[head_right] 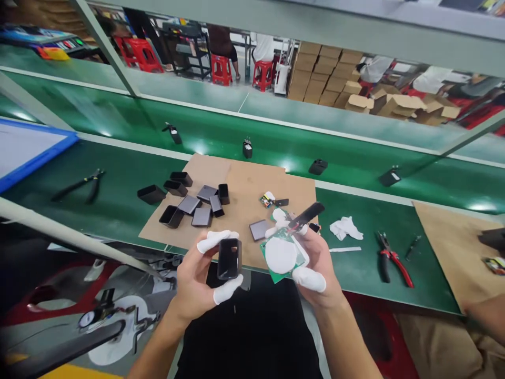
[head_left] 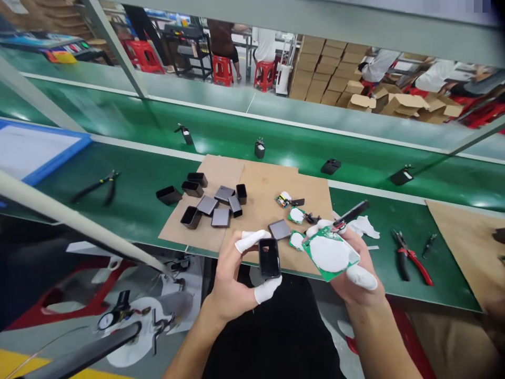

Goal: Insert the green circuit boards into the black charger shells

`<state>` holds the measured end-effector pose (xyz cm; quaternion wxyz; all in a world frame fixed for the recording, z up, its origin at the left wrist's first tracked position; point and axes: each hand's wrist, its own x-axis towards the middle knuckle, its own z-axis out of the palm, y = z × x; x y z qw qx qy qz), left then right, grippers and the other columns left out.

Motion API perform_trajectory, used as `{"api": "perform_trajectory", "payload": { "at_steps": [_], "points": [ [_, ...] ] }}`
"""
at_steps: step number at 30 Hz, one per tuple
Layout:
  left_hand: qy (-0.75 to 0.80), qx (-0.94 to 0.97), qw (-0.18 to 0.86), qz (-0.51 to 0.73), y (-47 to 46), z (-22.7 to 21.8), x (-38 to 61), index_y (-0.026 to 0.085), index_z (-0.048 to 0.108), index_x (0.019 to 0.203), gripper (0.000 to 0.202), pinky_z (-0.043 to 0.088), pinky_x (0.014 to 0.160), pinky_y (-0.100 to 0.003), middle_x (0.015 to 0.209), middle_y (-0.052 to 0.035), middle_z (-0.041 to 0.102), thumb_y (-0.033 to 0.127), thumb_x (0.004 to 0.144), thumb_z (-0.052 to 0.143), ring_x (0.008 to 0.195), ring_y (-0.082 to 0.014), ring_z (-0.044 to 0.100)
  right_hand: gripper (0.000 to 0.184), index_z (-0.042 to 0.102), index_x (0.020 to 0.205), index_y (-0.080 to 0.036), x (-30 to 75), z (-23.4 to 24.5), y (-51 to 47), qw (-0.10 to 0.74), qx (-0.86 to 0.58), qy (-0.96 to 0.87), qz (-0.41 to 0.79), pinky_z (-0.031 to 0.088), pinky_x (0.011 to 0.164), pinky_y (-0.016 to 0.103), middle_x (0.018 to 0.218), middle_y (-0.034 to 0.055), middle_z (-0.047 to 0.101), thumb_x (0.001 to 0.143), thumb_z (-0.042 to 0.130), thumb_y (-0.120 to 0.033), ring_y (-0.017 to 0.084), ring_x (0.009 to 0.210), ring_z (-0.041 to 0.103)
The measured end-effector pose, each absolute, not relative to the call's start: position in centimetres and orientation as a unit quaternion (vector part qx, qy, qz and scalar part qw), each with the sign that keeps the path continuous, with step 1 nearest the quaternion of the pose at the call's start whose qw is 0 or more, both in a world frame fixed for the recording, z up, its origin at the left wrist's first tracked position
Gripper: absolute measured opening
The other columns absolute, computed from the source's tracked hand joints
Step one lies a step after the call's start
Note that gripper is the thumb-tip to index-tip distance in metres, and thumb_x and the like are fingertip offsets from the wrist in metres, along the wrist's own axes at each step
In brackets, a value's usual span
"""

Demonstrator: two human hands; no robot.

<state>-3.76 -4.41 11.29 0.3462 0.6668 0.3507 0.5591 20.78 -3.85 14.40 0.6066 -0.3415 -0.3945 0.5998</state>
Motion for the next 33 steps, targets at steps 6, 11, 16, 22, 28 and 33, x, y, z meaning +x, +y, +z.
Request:
{"api": "perform_trajectory", "payload": {
  "at_steps": [6,11,16,22,28,33],
  "points": [
    [0.346,0.670,0.352,0.554,-5.9,12.1,-2.2,0.023,0.060,0.155,0.083,0.066,0.098,-0.047,0.131,-0.0141,0.064,0.015,0.078,0.091,0.117,-0.0297,0.071,0.072,0.081,0.126,-0.029,20.9,15.5,-4.7,0.586,-0.332,-0.388,0.630,0.068,0.098,0.056,0.124,0.0115,0.083,0.061,0.101,-0.054,0.039,0.114,0.080],
    [0.339,0.677,0.361,0.544,-6.1,11.8,-1.8,0.023,0.059,0.156,0.086,0.066,0.091,-0.043,0.128,-0.0126,0.063,0.017,0.077,0.092,0.111,-0.0277,0.071,0.064,0.079,0.126,-0.032,21.1,15.4,-5.6,0.584,-0.347,-0.442,0.585,0.067,0.075,0.037,0.113,0.0065,0.083,0.068,0.103,-0.038,0.026,0.090,0.079],
    [0.350,0.683,0.356,0.533,-6.1,11.6,-2.0,0.024,0.059,0.156,0.083,0.065,0.090,-0.042,0.123,-0.0110,0.062,0.017,0.078,0.090,0.109,-0.0269,0.069,0.061,0.078,0.129,-0.032,20.6,15.9,-6.0,0.570,-0.360,-0.493,0.550,0.065,0.071,0.036,0.086,0.0015,0.079,0.073,0.102,-0.033,0.023,0.078,0.076],
    [0.348,0.680,0.361,0.535,-6.6,11.9,-2.4,0.023,0.061,0.154,0.081,0.066,0.087,-0.043,0.120,-0.0106,0.064,0.020,0.078,0.089,0.102,-0.0251,0.068,0.062,0.079,0.130,-0.031,20.9,15.6,-6.3,0.600,-0.342,-0.511,0.511,0.070,0.080,0.049,0.120,0.0113,0.082,0.073,0.099,-0.045,0.034,0.096,0.082],
    [0.329,0.690,0.343,0.546,-7.0,12.4,-2.7,0.024,0.059,0.156,0.087,0.067,0.096,-0.050,0.130,-0.0144,0.066,0.015,0.075,0.090,0.115,-0.0313,0.070,0.059,0.081,0.124,-0.028,21.0,16.3,-7.0,0.592,-0.319,-0.552,0.494,0.070,0.094,0.061,0.111,0.0137,0.083,0.073,0.099,-0.052,0.041,0.108,0.082],
    [0.311,0.698,0.332,0.553,-7.3,12.7,-3.0,0.025,0.059,0.157,0.090,0.067,0.100,-0.052,0.132,-0.0154,0.066,0.017,0.075,0.094,0.121,-0.0337,0.070,0.059,0.080,0.126,-0.030,20.4,16.9,-7.8,0.579,-0.293,-0.578,0.495,0.070,0.092,0.064,0.109,0.0141,0.082,0.075,0.097,-0.054,0.042,0.103,0.083]
  ]
}}
